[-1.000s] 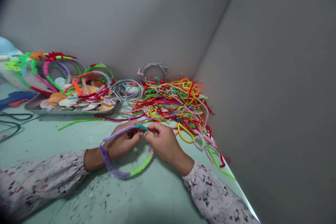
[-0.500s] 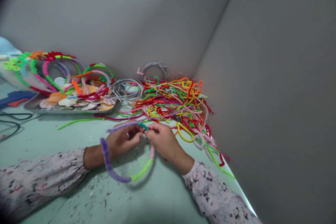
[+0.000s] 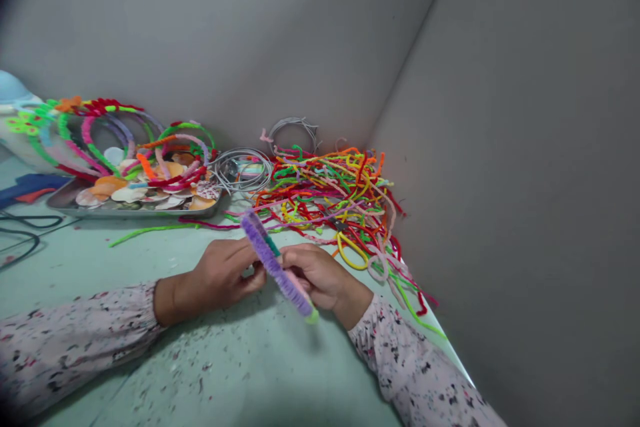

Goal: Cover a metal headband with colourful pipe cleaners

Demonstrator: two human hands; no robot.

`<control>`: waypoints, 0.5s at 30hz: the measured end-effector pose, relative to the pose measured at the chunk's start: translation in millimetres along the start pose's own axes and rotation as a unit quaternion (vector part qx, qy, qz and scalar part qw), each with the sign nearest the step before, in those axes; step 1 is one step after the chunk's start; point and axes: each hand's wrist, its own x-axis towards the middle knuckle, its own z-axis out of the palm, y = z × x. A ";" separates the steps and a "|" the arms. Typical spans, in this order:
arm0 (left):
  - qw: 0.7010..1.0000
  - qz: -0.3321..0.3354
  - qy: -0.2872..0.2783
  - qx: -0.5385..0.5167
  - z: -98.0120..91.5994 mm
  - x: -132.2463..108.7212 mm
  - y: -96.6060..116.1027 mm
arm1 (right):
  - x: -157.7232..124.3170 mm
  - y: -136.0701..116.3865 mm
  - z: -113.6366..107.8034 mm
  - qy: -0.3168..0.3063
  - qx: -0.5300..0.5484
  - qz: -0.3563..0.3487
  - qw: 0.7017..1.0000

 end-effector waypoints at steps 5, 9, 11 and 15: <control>0.988 -0.113 -0.036 -0.098 2.7 1.8 3.3 | -0.8 -7.2 -0.5 0.017 0.009 -0.013 1.000; 0.879 -0.343 -0.059 -0.326 11.1 4.5 2.6 | -3.9 -21.5 0.4 0.096 -0.097 -0.059 0.989; 0.783 -0.420 -0.056 -0.456 14.5 6.7 0.5 | -5.6 -26.1 0.3 0.128 -0.166 -0.086 0.974; 0.606 -0.493 -0.095 -0.617 13.8 13.2 -1.4 | -7.3 -26.3 1.6 0.122 -0.236 -0.118 0.957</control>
